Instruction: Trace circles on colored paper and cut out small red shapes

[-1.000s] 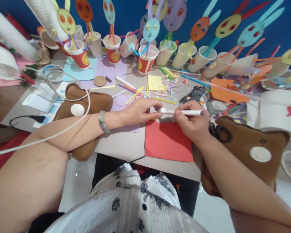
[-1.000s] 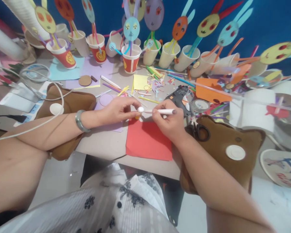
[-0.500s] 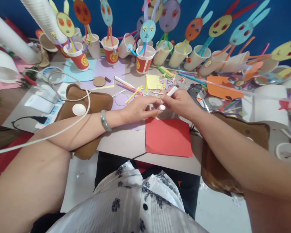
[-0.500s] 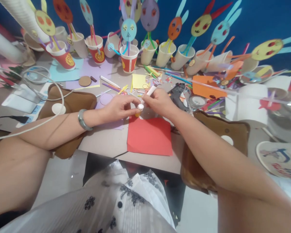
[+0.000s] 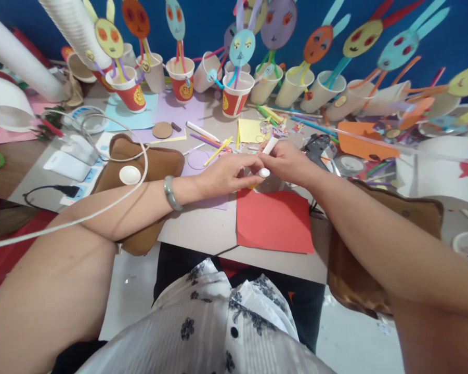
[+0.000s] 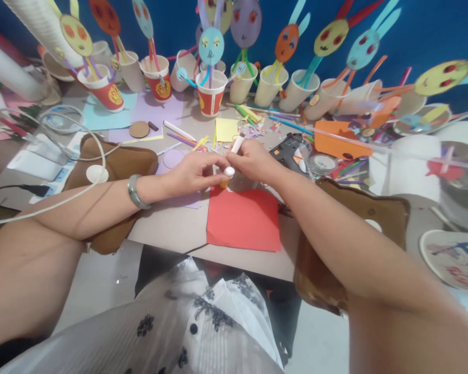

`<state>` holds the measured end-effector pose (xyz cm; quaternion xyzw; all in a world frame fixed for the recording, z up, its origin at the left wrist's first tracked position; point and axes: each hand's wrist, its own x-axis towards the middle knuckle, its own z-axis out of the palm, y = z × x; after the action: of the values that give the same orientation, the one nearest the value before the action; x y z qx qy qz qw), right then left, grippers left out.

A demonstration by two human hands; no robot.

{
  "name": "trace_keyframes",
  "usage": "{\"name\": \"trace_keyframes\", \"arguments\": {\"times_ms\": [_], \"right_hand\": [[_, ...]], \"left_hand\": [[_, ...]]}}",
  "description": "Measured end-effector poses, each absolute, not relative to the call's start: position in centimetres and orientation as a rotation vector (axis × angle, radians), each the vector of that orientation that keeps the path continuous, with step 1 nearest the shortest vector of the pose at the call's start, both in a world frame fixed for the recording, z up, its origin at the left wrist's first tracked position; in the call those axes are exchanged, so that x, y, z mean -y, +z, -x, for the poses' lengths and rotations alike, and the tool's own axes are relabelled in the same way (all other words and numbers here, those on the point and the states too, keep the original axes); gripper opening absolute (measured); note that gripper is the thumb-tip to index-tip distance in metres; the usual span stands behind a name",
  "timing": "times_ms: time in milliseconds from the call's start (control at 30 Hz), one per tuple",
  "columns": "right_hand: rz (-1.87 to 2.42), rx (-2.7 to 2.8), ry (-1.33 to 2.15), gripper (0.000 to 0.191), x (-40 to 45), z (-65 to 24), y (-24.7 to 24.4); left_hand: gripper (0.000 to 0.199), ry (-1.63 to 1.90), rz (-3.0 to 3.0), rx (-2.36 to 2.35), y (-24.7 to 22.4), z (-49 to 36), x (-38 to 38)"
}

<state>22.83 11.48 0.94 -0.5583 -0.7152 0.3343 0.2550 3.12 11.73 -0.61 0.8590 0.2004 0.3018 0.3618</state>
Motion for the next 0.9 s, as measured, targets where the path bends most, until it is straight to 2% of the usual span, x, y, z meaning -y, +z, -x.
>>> {"name": "trace_keyframes", "arguments": {"times_ms": [333, 700, 900], "right_hand": [[1.647, 1.819, 0.979, 0.025, -10.8, -23.0, 1.3], [1.686, 1.678, 0.842, 0.03, -8.6, -24.0, 0.9], [1.692, 1.645, 0.838, 0.03, -7.5, -24.1, 1.0]], "left_hand": [[0.028, 0.756, -2.182, -0.518, -0.6, -3.1, -11.7], [0.023, 0.768, -2.163, -0.528, -0.5, -3.0, -11.6], [0.028, 0.742, -2.134, -0.529, -0.4, -3.0, -11.5]]}}
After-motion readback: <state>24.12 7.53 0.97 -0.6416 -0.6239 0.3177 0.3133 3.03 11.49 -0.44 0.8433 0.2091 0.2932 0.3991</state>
